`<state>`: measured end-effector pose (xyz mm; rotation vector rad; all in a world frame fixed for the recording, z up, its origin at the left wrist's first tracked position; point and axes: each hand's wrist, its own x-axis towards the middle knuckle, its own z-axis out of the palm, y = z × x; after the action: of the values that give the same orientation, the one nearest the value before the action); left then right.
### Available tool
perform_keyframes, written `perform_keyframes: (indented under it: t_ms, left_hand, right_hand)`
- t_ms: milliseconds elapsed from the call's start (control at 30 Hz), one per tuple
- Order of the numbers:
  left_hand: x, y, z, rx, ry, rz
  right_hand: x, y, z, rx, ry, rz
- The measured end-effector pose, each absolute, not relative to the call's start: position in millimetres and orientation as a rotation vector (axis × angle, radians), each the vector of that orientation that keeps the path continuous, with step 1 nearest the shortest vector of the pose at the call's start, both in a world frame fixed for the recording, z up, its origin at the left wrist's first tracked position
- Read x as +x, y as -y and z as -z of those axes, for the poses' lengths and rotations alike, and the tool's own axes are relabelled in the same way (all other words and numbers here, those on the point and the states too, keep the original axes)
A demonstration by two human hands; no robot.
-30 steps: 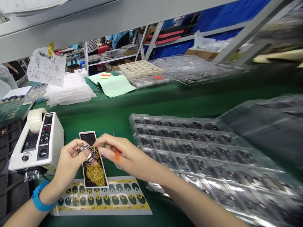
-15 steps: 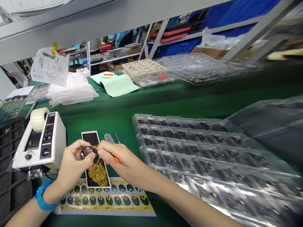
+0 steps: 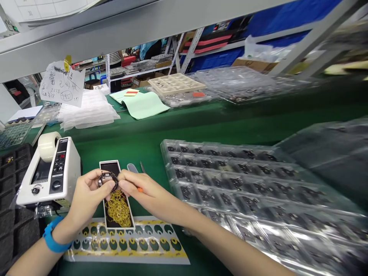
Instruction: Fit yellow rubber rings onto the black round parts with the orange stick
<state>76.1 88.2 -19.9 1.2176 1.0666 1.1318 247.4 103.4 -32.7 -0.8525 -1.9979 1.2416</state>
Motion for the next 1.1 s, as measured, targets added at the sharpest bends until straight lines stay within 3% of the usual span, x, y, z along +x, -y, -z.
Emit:
perform_keyframes:
  t_ms: [133,267,667,867,1033,1100]
  left_hand:
    - [75,-90,21,1.191,-1.052,-1.102]
    - [76,-91,25,1.254,-1.074,-1.120]
    - [66,-92,53,2.369,-1.234,-1.409]
    - [58,-70,66,2.939,-1.112,-1.294]
    - [59,-35,68,3.035,-1.131,-1.223]
    - [55,-18,71,2.782,-1.325,-1.233]
  right_hand:
    - [251,-107,31,-0.857,2.090,-1.138]
    - [248,-107,33,-0.880,1.969,-1.258]
    - [238,-96,27,-0.967,1.395,-1.640]
    - [238,-80,35,-0.925,1.221,-1.918]
    - [234,-56,52,-0.951,1.206,-2.059]
    - [233,-49,59,-0.996,1.214,-2.034]
